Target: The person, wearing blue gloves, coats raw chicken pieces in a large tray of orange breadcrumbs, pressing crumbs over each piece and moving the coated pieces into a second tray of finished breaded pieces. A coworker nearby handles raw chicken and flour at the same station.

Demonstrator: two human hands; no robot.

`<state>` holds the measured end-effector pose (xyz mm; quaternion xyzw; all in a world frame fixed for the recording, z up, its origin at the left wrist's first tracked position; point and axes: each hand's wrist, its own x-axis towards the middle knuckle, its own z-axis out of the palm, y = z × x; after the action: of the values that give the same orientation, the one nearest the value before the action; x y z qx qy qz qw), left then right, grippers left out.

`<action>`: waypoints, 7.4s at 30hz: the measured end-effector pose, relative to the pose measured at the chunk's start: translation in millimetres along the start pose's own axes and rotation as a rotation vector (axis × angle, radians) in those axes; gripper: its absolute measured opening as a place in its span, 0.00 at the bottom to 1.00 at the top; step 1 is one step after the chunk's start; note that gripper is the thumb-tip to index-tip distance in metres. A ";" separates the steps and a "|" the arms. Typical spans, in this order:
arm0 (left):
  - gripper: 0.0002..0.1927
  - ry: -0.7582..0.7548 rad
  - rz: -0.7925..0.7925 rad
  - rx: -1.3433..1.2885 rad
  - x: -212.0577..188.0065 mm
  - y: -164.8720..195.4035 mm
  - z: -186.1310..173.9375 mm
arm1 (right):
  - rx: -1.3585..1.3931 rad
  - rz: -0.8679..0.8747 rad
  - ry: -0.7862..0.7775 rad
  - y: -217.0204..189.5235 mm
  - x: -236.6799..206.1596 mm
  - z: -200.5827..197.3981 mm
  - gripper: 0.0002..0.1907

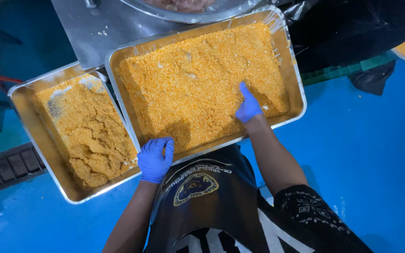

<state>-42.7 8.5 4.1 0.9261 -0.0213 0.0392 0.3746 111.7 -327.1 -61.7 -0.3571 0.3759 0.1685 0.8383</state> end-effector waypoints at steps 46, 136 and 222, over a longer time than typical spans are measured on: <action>0.12 0.138 0.016 -0.051 -3.3 -23.4 -12.3 | -1.183 -0.128 -0.190 40.4 -40.9 33.5 0.17; 0.12 0.140 0.054 -0.050 -15.0 -37.5 -0.2 | -2.362 -0.798 -0.622 125.2 -64.6 106.0 0.53; 0.07 0.091 0.114 -0.030 -3.4 -6.1 -9.4 | 0.061 -0.246 0.347 -54.5 -1.1 -6.0 0.15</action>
<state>-46.2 19.5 6.4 0.9149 -0.0573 0.1022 0.3863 138.0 -369.1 -37.9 -0.3983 0.4732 -0.0104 0.7857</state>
